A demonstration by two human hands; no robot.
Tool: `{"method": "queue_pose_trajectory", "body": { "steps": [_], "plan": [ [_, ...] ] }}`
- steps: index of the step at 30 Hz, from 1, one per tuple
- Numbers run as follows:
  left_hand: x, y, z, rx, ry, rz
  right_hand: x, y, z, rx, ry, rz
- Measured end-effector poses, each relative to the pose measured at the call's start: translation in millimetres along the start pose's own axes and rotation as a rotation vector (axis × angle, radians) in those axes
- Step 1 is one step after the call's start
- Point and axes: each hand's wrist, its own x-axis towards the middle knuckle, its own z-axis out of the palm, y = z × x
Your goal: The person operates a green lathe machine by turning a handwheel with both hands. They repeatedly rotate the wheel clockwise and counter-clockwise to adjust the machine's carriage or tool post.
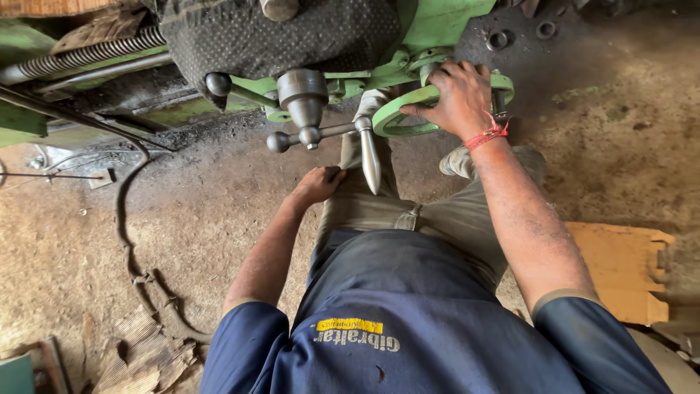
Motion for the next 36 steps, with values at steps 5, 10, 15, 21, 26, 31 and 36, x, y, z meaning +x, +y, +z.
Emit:
{"method": "queue_pose_trajectory", "body": {
  "steps": [5, 10, 15, 21, 26, 31, 36],
  "plan": [
    [-15, 0, -5, -0.017, -0.039, -0.015, 0, -5, -1, -0.014, -0.012, -0.015],
    [-18, 2, -6, 0.056, -0.018, 0.034, -1, -5, -3, 0.000, -0.022, -0.022],
    [-23, 5, -10, 0.115, -0.019, -0.010, 0, -2, 1, -0.021, -0.038, -0.034],
    [-39, 13, -20, 0.080, 0.099, 0.014, -2, 0, 3, -0.058, 0.020, -0.057],
    [-34, 24, -26, 0.069, 0.213, -0.011, 4, 3, 2, -0.055, -0.038, -0.066],
    [-5, 23, -17, 0.231, 0.291, -0.063, 8, 14, 15, -0.181, -0.003, -0.099],
    [12, 21, -21, 0.129, 0.548, -0.122, 9, 17, 25, -0.236, -0.080, -0.085]
  ]
}}
